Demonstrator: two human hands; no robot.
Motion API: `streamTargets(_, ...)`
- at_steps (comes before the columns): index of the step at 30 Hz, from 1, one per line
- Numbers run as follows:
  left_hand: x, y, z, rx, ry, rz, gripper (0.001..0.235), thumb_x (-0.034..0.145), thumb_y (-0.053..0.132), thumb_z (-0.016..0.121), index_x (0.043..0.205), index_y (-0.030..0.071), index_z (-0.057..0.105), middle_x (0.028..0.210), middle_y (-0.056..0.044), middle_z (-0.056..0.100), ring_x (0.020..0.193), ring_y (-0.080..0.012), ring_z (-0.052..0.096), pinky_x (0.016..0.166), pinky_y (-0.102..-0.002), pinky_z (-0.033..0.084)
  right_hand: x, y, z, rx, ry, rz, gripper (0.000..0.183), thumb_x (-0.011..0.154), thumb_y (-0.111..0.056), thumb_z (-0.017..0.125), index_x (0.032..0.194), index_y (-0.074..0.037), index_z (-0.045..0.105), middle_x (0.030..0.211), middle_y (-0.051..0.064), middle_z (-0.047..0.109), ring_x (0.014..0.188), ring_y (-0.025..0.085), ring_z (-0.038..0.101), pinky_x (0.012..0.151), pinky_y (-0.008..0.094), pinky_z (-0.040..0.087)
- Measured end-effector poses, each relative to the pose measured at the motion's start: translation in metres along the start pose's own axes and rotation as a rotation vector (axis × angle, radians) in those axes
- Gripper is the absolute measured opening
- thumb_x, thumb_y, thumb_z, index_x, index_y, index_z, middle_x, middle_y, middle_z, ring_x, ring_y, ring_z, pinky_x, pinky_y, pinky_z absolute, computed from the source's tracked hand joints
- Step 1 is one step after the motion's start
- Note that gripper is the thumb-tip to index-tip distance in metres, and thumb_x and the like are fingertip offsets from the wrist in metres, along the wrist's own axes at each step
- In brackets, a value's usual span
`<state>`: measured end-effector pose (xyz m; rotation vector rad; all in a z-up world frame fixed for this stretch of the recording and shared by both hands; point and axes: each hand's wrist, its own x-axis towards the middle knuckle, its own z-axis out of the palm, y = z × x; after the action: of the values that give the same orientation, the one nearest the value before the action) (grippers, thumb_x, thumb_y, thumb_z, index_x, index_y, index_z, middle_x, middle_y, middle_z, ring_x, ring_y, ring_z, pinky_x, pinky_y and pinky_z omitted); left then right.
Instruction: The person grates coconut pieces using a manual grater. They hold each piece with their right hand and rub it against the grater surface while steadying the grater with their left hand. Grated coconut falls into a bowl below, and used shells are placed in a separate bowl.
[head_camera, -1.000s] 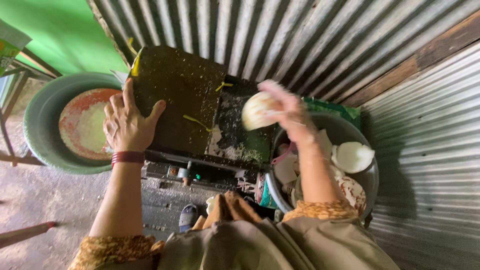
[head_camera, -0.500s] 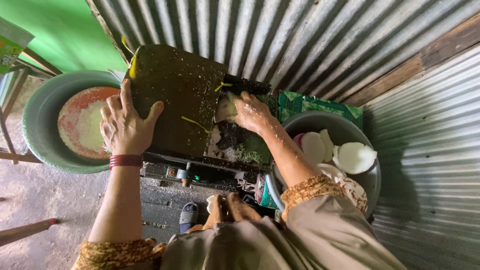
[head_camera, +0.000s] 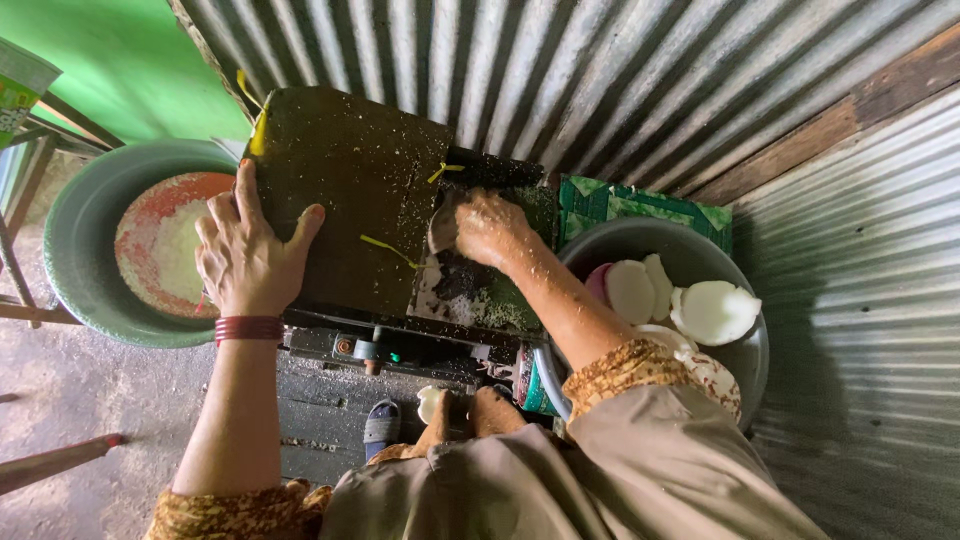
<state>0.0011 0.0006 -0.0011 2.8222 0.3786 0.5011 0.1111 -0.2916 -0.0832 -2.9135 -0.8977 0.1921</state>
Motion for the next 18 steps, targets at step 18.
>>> streamTargets(18, 0.0, 0.001, -0.001, -0.014, 0.012, 0.0, 0.091, 0.092, 0.066, 0.072, 0.158, 0.01, 0.044, 0.128, -0.021, 0.057, 0.113, -0.045, 0.056, 0.088, -0.057, 0.048, -0.023, -0.035, 0.002, -0.058, 0.041, 0.043, 0.031, 0.081, -0.016, 0.075, 0.106, -0.001, 0.068, 0.114, 0.022, 0.066, 0.107, 0.034, 0.064, 0.088, 0.045, 0.057)
